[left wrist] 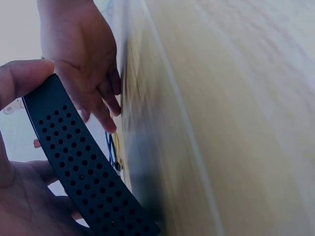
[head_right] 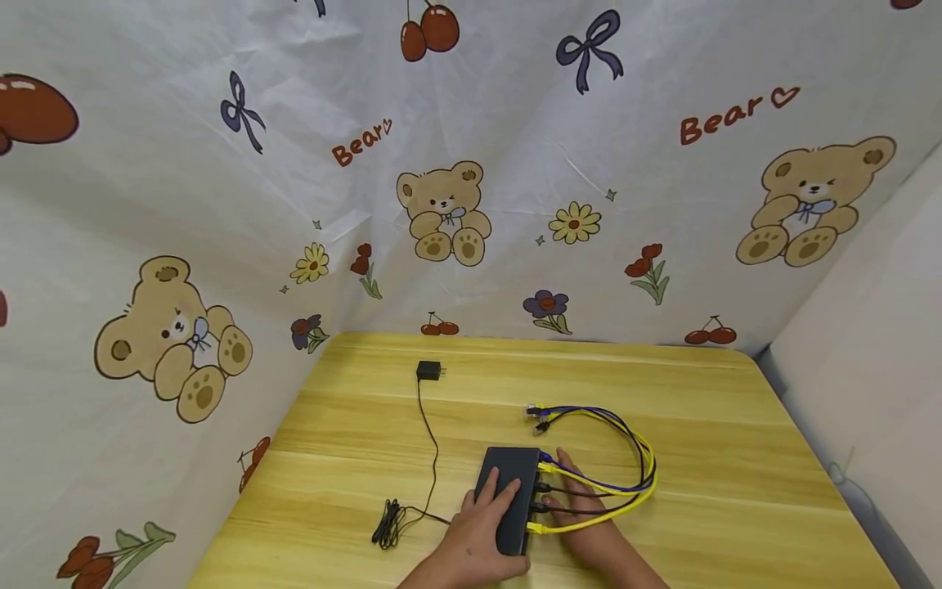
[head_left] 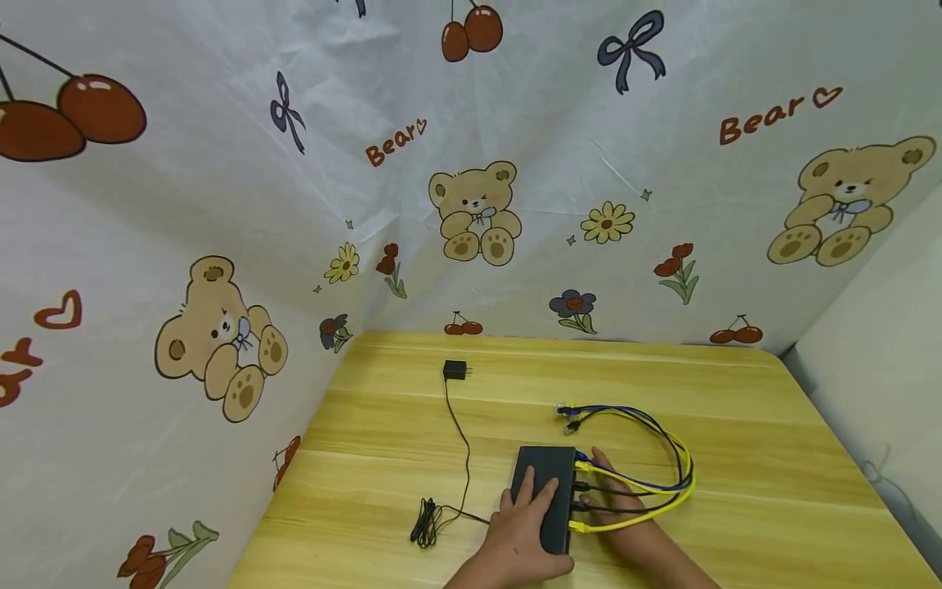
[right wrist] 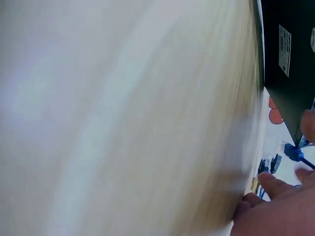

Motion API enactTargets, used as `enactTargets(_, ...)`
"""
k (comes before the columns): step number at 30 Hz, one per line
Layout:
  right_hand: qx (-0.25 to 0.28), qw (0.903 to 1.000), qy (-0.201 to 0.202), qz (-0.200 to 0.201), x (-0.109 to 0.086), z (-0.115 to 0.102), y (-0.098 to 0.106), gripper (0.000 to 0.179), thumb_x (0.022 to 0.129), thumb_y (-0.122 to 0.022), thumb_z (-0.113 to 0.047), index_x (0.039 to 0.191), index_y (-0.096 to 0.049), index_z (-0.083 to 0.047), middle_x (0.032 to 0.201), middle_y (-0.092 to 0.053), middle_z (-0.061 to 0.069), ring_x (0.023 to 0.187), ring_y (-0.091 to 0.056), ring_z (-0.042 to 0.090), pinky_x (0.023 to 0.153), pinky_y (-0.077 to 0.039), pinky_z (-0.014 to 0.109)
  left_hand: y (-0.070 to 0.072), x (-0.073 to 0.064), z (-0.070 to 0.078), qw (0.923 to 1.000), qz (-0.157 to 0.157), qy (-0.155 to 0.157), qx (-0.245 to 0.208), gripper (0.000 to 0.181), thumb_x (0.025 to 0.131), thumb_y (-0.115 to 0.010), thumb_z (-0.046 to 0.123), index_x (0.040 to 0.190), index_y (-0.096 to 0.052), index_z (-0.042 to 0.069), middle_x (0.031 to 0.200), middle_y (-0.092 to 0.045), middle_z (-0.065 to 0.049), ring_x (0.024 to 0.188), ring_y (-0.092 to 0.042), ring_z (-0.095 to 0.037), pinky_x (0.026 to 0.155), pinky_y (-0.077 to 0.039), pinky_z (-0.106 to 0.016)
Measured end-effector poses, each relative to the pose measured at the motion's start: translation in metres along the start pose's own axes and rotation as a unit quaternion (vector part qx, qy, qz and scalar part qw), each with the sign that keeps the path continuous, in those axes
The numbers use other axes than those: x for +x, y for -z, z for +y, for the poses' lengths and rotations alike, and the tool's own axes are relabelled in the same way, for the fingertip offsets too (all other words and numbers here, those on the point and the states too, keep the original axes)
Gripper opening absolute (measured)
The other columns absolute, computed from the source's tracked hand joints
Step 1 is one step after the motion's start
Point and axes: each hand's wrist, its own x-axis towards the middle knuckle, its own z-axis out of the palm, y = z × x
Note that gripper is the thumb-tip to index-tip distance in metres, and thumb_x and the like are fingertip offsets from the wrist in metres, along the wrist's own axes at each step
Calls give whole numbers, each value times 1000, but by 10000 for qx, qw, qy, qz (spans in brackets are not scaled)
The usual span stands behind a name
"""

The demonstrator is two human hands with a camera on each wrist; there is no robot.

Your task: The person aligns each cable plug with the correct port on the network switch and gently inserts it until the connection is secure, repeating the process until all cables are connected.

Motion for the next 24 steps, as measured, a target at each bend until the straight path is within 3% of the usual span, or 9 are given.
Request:
enactTargets(1, 298, 9984, -477, 7, 2, -2, 0, 61, 98, -64, -19, 149, -39, 2, 145, -48, 29, 130, -50, 46, 97, -48, 56, 0, 0, 0, 10000, 4, 2, -23, 95, 75, -77, 58, 152, -23, 53, 168, -8, -1, 140, -19, -62, 90, -35, -77)
enactTargets(3, 595, 9949, -790, 184, 4, -3, 0, 53, 93, -67, -7, 143, -50, 1, 140, -56, 23, 128, -53, 41, 98, -49, 49, -1, 0, -1, 10000, 22, -3, -49, 95, 75, -78, 57, 152, -23, 53, 168, -9, -2, 140, -19, -63, 90, -35, -77)
enactTargets(8, 698, 9876, -1163, 793, 8, -6, -1, 27, 97, -66, -16, 121, -70, -4, 115, -72, 10, 107, -67, 19, 88, -53, 27, -2, 1, -1, 10000, 39, -29, -66, 95, 75, -78, 57, 153, -24, 52, 168, -9, -1, 139, -20, -63, 89, -35, -77)
enactTargets(10, 958, 9818, -1437, 785, 8, -7, -1, 36, 99, -64, -23, 129, -65, -2, 119, -71, 13, 108, -64, 11, 86, -50, 19, -3, 2, -2, 10000, 23, -19, -49, 95, 75, -78, 57, 152, -24, 52, 168, -9, -1, 140, -20, -63, 89, -35, -77)
enactTargets(14, 1729, 9678, -1698, 675, 9, -7, -3, 55, 102, -59, -21, 149, -42, 1, 141, -54, 24, 125, -54, 15, 90, -40, 8, -2, 3, -1, 10000, -17, 32, -40, 94, 74, -78, 58, 152, -24, 54, 168, -10, 0, 140, -20, -62, 89, -36, -77)
enactTargets(16, 1972, 9632, -1676, 731, 10, -7, -5, 55, 102, -59, -18, 150, -42, 0, 145, -51, 22, 129, -50, 13, 92, -38, 7, -2, 3, -1, 10000, -48, 52, -60, 94, 74, -78, 58, 152, -24, 54, 168, -10, 0, 140, -20, -63, 89, -36, -78)
enactTargets(20, 1561, 9695, -1644, 929, 8, -5, -7, 34, 102, -59, -18, 131, -65, -2, 129, -66, 14, 116, -57, 1, 90, -42, 10, -2, 3, -1, 9999, -79, 35, -98, 94, 75, -78, 56, 152, -24, 53, 168, -9, 0, 139, -20, -64, 89, -35, -78)
enactTargets(24, 1352, 9688, -1859, 929, 7, -3, -7, 27, 103, -57, -20, 120, -71, -5, 115, -72, 8, 106, -64, 7, 89, -49, 20, -1, 3, -2, 9999, -47, -4, -122, 94, 75, -78, 56, 152, -24, 54, 168, -9, 0, 139, -19, -64, 89, -34, -78)
